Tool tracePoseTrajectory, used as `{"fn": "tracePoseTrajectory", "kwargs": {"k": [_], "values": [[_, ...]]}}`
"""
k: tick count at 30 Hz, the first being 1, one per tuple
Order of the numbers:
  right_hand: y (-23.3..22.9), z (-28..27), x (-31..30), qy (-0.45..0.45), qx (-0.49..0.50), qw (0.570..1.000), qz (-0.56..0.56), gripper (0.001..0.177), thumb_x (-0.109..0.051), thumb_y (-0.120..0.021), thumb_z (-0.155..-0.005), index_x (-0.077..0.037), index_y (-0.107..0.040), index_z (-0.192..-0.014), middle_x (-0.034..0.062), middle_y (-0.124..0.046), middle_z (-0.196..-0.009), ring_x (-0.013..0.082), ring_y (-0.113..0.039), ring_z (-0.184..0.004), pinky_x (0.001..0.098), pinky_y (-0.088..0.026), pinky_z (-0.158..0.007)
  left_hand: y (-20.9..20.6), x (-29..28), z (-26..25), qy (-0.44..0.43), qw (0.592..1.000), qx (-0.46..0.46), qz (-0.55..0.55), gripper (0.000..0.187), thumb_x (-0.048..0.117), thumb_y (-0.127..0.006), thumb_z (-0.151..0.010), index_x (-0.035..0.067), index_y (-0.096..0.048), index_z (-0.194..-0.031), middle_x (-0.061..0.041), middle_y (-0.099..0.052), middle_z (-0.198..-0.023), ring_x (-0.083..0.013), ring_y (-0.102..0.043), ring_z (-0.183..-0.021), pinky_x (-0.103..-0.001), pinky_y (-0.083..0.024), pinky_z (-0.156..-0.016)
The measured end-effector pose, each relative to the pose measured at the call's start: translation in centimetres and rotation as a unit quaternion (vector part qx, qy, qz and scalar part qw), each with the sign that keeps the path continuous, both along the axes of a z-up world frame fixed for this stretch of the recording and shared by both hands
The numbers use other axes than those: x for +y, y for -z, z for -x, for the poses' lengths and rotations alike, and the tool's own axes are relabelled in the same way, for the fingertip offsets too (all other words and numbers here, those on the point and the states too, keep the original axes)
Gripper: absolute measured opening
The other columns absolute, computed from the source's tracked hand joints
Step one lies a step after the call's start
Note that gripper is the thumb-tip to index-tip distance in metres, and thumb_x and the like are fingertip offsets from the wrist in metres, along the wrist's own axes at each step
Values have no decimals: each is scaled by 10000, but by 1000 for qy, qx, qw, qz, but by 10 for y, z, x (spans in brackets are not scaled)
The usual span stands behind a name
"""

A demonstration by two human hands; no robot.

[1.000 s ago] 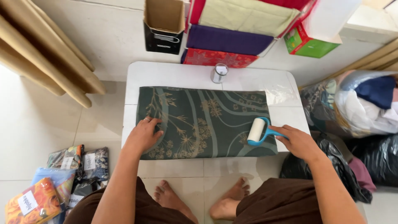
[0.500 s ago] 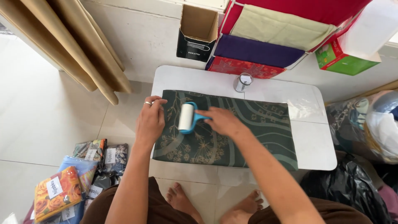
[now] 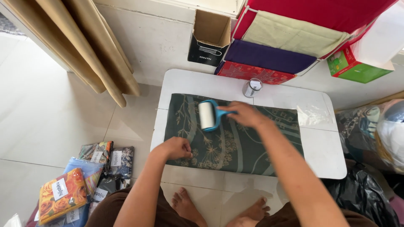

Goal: Unfolding a piece of cloth and using a lint roller to clean it on a small table.

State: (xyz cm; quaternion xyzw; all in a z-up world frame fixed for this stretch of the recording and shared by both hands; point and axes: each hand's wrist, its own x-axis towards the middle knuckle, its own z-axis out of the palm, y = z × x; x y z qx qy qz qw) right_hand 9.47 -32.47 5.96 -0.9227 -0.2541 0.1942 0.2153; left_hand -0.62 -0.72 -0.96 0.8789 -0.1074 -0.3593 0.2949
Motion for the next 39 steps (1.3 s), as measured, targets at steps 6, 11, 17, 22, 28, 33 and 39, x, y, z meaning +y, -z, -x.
{"fn": "tracePoseTrajectory", "kwargs": {"k": [6,11,17,22,28,33,39], "values": [[-18,12,-186,80,-89,992,35,373,-143,-744,-880,-166,-766,-1251,227,-749,-1059,446,-690,-1057,511,-522,-977,-6,-3,-6,-23,1000,18,-5,307,439,-748,-843,180,-797,-1000,-108,-786,-1011,-342,-723,-1047,-439,-572,-868],[11,22,-310,161,-83,961,209,592,-149,-699,-887,-465,-648,-1385,2,-721,-1106,237,-669,-877,339,-535,-853,-26,-10,5,-19,997,18,-72,298,419,-722,-888,178,-774,-1055,-1,-762,-1066,-224,-701,-969,-384,-556,-885],[5,8,-245,143,-93,966,192,624,-138,-715,-878,-468,-624,-1400,-34,-726,-1137,219,-678,-903,333,-536,-879,-9,-18,-1,0,995,16,-96,247,397,-744,-885,190,-785,-1012,-11,-759,-1051,-245,-699,-988,-396,-553,-914],[-28,3,-78,56,-69,990,108,375,-217,-661,-954,-295,-732,-1314,72,-777,-1101,309,-720,-1069,462,-536,-987,17,-21,-10,27,997,11,-73,307,471,-715,-877,190,-768,-989,-154,-755,-1044,-370,-716,-1051,-440,-591,-830],[3,-3,79,-5,-61,995,83,508,-290,-521,-1029,-452,-491,-1509,106,-676,-1070,357,-678,-1041,473,-557,-864,-8,-16,-5,10,998,21,-61,326,463,-707,-900,161,-757,-1014,-153,-751,-1062,-362,-708,-1093,-432,-587,-862],[32,-20,131,-8,-62,997,47,552,-295,-511,-1037,-445,-413,-1559,126,-663,-1085,372,-676,-1021,473,-568,-827,-25,-12,-2,7,998,21,-52,273,396,-696,-901,161,-761,-1023,-151,-758,-1063,-373,-700,-1105,-443,-574,-894],[36,-27,66,-14,-54,998,38,536,-260,-545,-1028,-414,-460,-1535,169,-656,-1057,411,-662,-990,506,-558,-824,-37,-11,-2,16,999,27,-36,316,388,-697,-886,136,-764,-1065,-178,-764,-1105,-404,-676,-1154,-482,-548,-953]]}}
